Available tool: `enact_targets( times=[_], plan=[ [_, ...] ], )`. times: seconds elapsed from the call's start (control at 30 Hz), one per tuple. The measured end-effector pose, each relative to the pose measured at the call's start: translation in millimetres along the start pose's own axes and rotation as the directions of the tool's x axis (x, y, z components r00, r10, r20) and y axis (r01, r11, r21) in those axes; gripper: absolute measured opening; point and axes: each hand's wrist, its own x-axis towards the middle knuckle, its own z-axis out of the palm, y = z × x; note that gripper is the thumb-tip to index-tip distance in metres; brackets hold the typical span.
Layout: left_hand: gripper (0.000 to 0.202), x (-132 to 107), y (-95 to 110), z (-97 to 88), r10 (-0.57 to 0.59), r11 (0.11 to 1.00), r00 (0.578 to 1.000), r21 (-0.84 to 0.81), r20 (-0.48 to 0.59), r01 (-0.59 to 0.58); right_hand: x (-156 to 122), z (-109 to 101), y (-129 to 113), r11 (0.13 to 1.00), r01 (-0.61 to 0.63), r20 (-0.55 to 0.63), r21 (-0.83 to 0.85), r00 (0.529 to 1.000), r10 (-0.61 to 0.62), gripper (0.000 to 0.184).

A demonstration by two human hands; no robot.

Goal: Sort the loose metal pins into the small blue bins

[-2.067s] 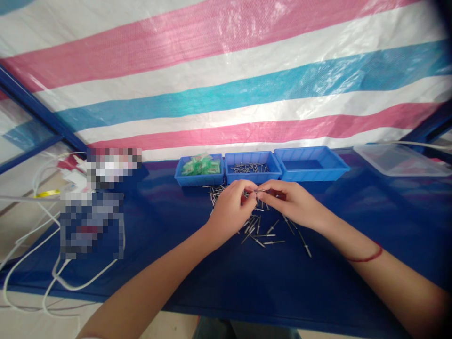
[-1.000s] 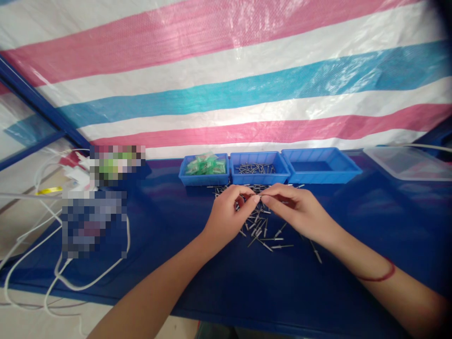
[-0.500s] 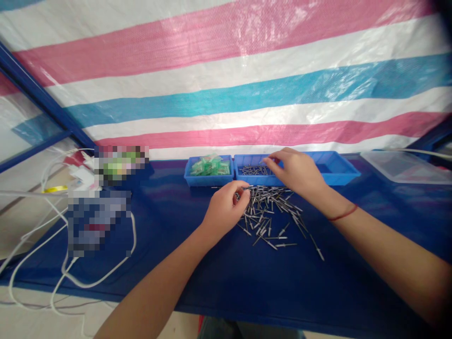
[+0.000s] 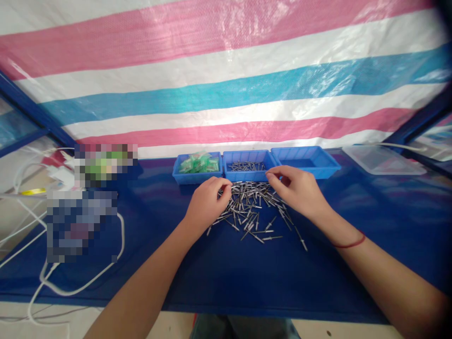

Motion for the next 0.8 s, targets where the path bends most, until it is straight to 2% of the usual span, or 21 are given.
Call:
enact_targets(
  times=[0.13, 0.23, 0.43, 0.6, 0.8],
  plan=[
    [0.021, 2, 4, 2.9, 0.015, 0.997, 0.997, 0.077, 0.074, -0.021, 0, -3, 6, 0.997, -0.051, 0.045, 0.065, 0.998, 0.048, 0.026],
    [0.02, 5, 11, 6.8, 0.093, 0.987, 0.982, 0.118, 0.163, -0.113, 0, -6, 5, 0.996, -0.045, 0.055, 0.076, 0.998, 0.041, 0.025],
    [0.024, 23, 33, 19.8, 0.265, 0.904, 0.895, 0.231, 0.358, -0.36, -1, -8, -1, 0.996, -0.019, 0.059, 0.083, 0.998, 0.015, 0.023],
    [0.026, 30, 49, 38.2, 0.205, 0.835, 0.899, 0.41, 0.388, -0.367, -2, -8, -2, 0.996, -0.023, 0.061, 0.088, 0.998, 0.018, 0.023],
    [0.019, 29, 58, 48.5, 0.095, 0.833, 0.92, 0.476, 0.379, -0.282, -2, -8, -3, 0.996, -0.014, 0.078, 0.084, 0.997, 0.007, 0.023]
  ],
)
